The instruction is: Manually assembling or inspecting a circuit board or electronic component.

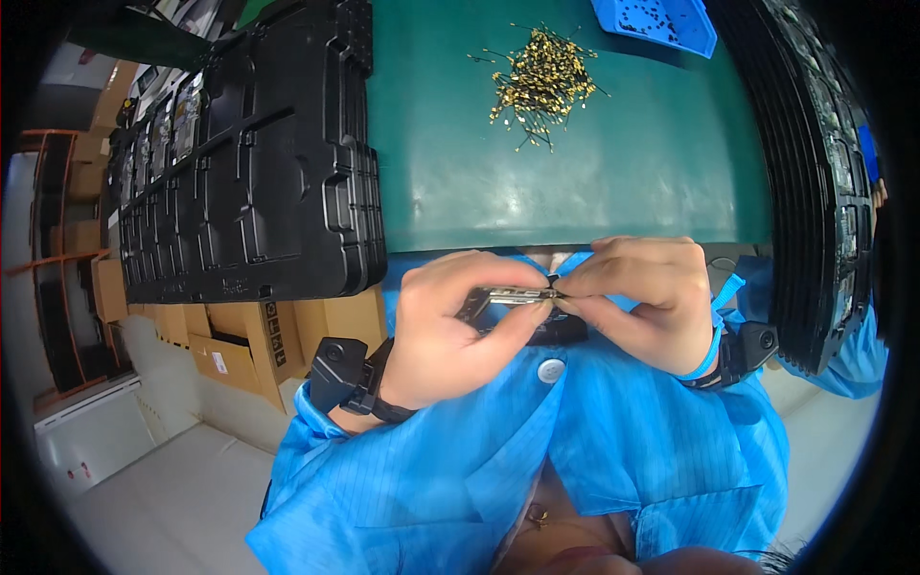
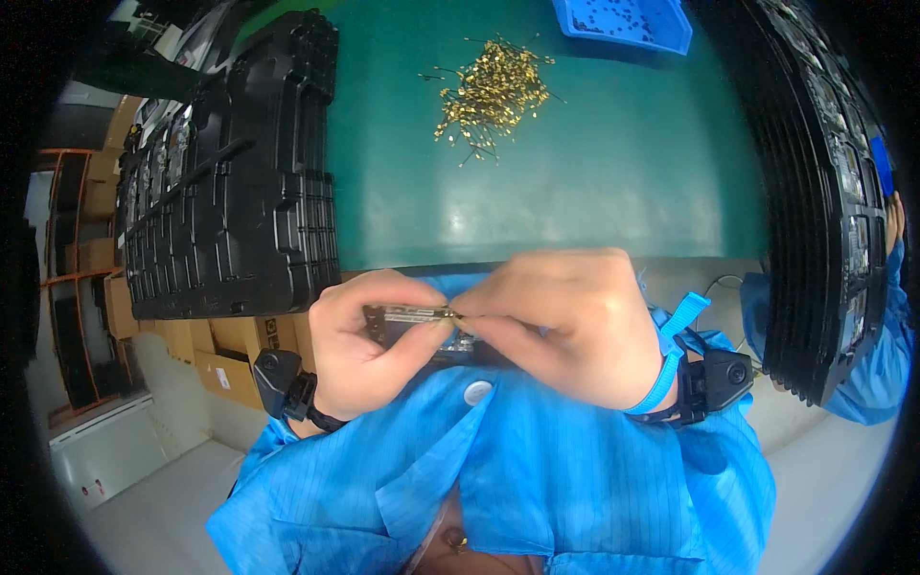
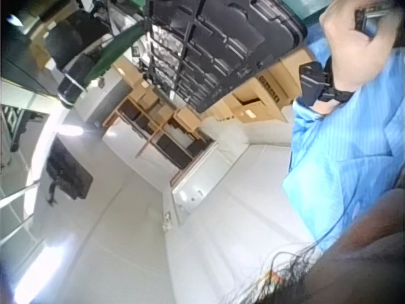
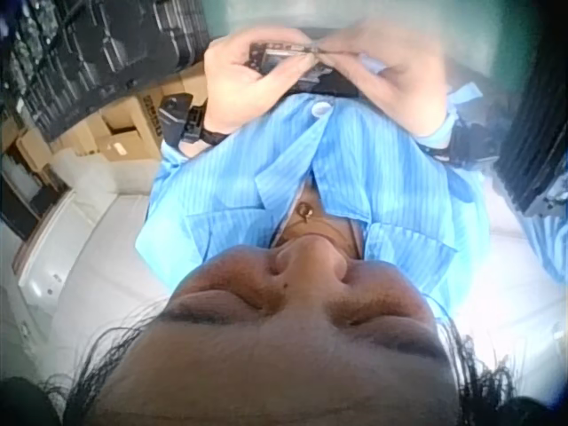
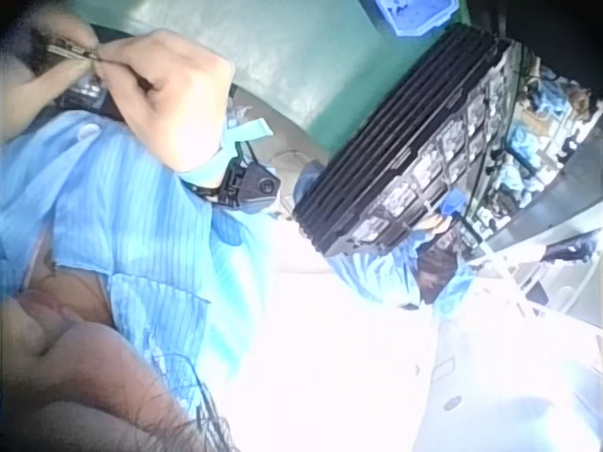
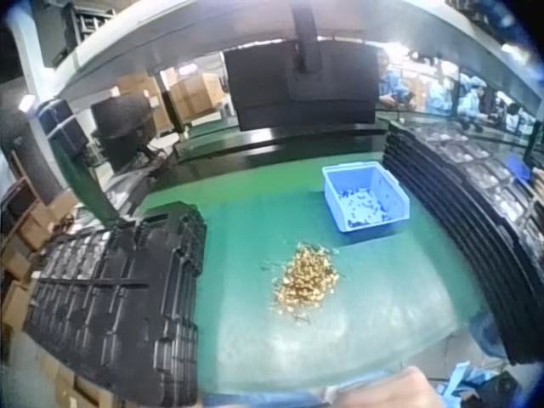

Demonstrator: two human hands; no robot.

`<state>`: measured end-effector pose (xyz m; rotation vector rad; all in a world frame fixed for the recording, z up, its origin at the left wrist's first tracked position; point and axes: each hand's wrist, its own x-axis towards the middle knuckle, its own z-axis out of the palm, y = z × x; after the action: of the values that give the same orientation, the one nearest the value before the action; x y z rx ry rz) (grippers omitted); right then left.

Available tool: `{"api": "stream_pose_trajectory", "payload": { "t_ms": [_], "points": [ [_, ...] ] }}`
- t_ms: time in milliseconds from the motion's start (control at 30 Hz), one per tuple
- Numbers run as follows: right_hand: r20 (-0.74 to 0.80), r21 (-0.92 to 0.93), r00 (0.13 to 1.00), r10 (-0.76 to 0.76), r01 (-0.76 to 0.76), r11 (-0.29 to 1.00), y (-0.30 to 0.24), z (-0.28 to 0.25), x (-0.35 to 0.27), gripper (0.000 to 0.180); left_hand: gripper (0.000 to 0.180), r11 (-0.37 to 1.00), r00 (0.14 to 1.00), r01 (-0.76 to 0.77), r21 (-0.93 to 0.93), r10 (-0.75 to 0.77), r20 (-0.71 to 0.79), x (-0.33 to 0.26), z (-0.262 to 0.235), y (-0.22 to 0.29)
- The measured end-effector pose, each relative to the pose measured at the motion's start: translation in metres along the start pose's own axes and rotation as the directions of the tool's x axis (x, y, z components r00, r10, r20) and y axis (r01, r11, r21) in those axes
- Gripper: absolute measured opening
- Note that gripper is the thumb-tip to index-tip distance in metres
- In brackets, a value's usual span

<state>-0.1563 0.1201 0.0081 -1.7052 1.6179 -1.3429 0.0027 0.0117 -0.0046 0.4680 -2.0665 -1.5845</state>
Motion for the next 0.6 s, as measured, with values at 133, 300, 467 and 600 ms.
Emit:
{"api": "stream_pose_trajectory", "payload": {
  "t_ms": [133, 300, 467, 600],
  "points": [
    [-0.013, 0.055, 0.995, 0.094, -0.093, 0.994, 0.0004, 0.0022, -0.0008, 0.01, 0.021, 0.983, 0.987, 0.156, -0.096, -0.151, 0.054, -0.0033, -0.0014, 0.0016],
    [-0.015, 0.072, 0.991, 0.136, -0.135, 0.988, 0.0001, 0.004, -0.0022, 0.008, 0.021, 0.97, 0.976, 0.209, -0.122, -0.198, 0.09, -0.003, -0.0048, 0.004],
    [-0.028, 0.092, 0.99, 0.141, -0.138, 0.986, 0.0026, 0.0048, -0.0024, 0.009, 0.021, 0.96, 0.968, 0.244, -0.136, -0.234, 0.087, -0.0024, -0.0049, 0.005],
    [-0.037, 0.122, 0.991, 0.129, -0.124, 0.985, 0.004, 0.0053, -0.003, 0.008, 0.022, 0.958, 0.969, 0.243, -0.151, -0.232, 0.087, -0.0023, -0.004, 0.0049]
  ]
}}
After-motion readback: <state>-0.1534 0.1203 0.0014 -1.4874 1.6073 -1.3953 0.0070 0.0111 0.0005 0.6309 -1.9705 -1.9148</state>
